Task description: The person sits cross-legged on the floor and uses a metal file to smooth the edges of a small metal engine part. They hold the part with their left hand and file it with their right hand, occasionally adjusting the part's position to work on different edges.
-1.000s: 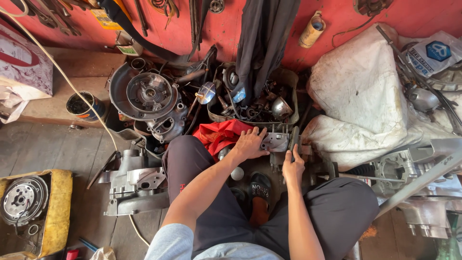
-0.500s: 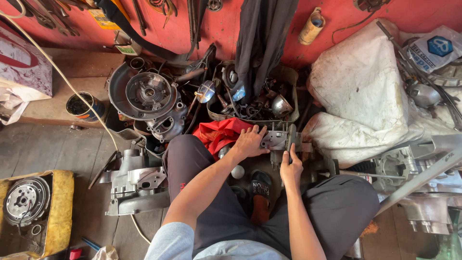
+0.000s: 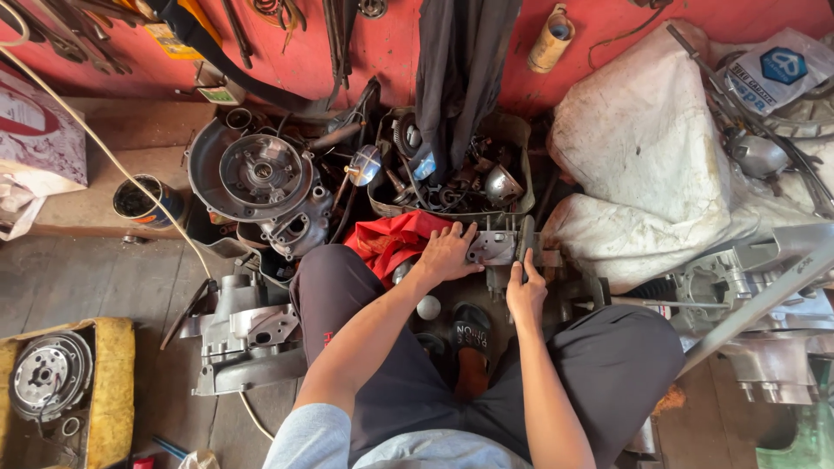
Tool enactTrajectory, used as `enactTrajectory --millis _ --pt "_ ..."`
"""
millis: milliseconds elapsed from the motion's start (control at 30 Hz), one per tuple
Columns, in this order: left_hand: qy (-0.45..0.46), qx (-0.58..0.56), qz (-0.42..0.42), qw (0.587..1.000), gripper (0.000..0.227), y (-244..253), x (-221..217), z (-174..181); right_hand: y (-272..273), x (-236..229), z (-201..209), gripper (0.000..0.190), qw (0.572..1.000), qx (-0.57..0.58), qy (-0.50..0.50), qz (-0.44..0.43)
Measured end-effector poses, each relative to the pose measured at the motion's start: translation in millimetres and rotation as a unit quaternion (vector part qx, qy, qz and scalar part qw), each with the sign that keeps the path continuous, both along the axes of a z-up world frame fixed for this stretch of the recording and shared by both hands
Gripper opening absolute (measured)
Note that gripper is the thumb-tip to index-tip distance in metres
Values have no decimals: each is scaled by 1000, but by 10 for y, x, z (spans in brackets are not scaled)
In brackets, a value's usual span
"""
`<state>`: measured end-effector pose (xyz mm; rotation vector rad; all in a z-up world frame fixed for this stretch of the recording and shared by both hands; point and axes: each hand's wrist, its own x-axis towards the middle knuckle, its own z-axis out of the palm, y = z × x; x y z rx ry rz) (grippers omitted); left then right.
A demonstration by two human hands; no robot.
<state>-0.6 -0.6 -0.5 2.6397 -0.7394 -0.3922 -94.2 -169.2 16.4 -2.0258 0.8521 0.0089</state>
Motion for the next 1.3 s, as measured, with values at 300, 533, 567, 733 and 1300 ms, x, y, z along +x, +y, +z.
enactTrajectory --millis 300,533,567,733,1300 --pt "0 3 -1 1000 101 0 18 -13 -42 22 -87 49 1000 -9 4 2" --pt "6 -4 4 1000 101 8 9 28 84 -92 151 49 1000 2 7 12" --pt "5 -1 1 1000 101 6 14 20 58 -80 97 49 1000 3 5 9" --pt "3 7 3 1000 101 11 -1 29 -19 5 -52 49 1000 -1 1 2" --pt "14 -2 0 1000 100 14 21 -1 16 -48 35 50 1000 9 10 12"
